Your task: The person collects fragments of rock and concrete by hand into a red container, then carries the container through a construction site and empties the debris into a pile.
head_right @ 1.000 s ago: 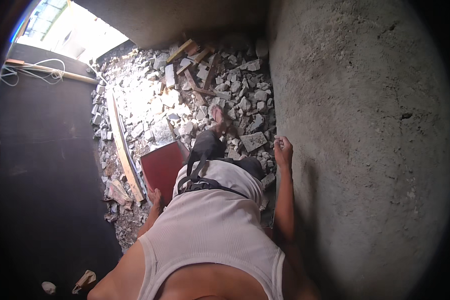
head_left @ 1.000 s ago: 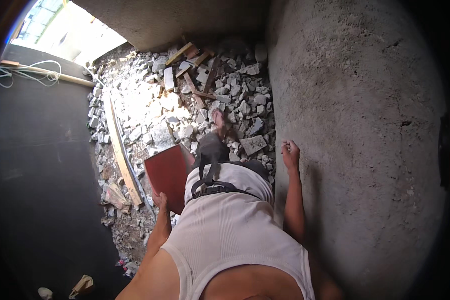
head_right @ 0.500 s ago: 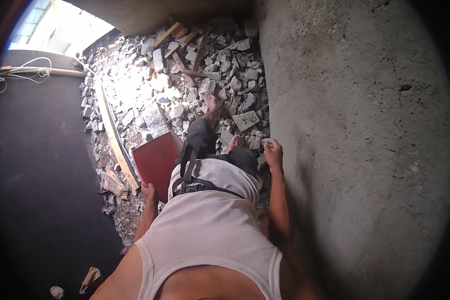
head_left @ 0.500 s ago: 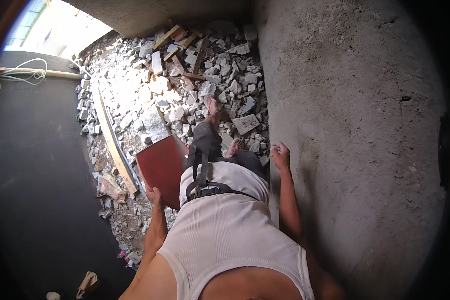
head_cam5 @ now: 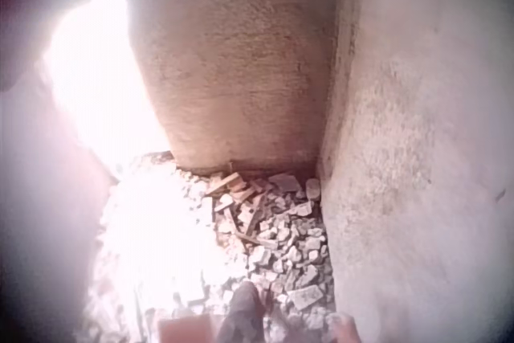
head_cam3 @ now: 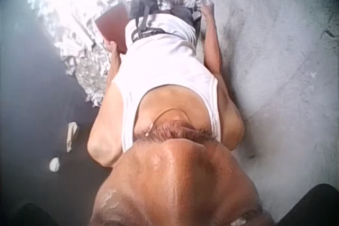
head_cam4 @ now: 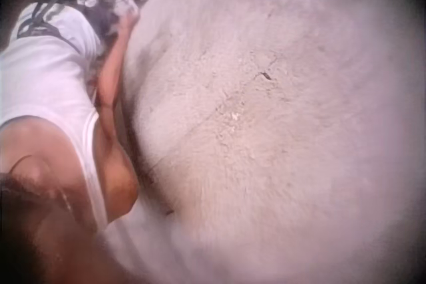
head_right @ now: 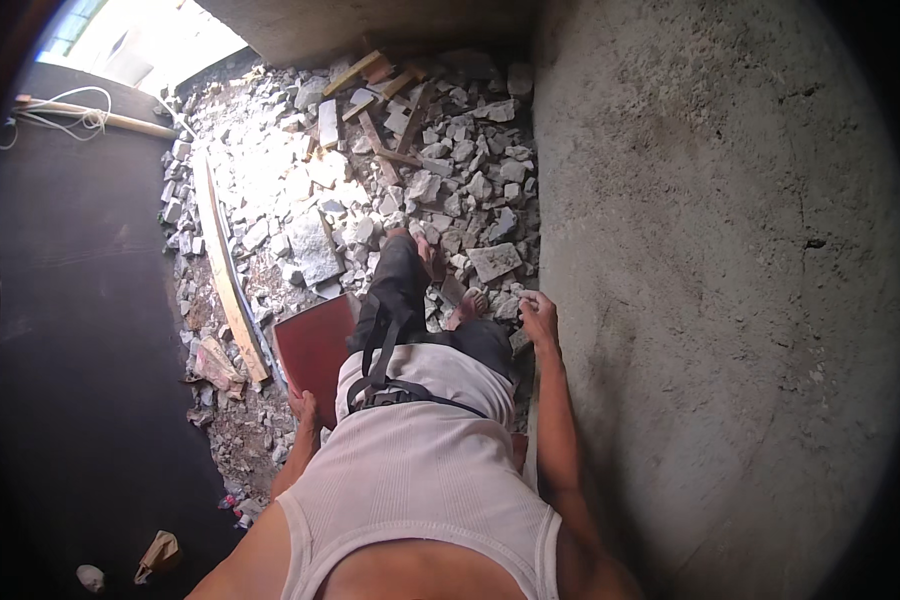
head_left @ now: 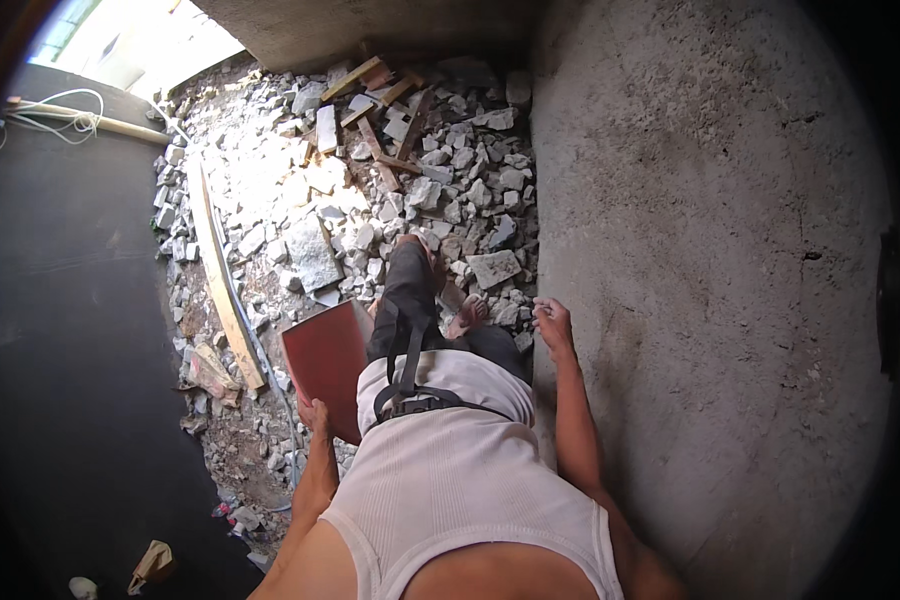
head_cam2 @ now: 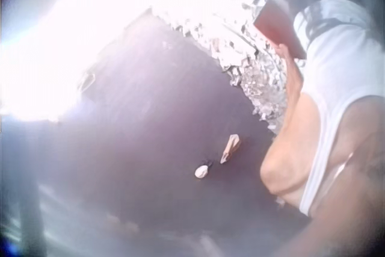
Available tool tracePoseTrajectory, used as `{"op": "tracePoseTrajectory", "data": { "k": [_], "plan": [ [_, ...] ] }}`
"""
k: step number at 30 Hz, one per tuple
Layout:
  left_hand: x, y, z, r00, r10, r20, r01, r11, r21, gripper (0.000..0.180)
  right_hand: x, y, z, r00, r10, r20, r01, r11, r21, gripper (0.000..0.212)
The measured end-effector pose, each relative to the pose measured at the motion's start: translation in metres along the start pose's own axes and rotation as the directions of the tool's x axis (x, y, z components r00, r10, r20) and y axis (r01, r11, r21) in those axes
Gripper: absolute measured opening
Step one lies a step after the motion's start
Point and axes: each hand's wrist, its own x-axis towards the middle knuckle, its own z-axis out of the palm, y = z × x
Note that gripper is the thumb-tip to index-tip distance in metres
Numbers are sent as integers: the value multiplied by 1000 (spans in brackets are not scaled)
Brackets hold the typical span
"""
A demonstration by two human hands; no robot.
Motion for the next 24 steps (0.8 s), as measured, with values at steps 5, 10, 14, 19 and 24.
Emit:
{"op": "tracePoseTrajectory", "data": {
  "k": [5,10,14,19,24],
  "plan": [
    [74,-9,-22,998,-16,57,11,996,89,64,12,-18,28,993,5,-121,1,999,52,25],
    [156,60,-8,994,-65,92,35,952,303,58,-7,6,50,929,235,-287,-196,967,160,25],
    [244,117,-19,950,123,288,-184,964,194,57,-20,14,105,881,355,-314,-287,927,241,24],
    [317,180,0,827,461,323,-473,880,-45,59,-40,64,144,901,193,-389,-119,971,207,25],
    [326,215,18,670,628,396,-675,737,-28,59,-88,138,153,867,107,-487,-46,990,134,19]
  ]
}}
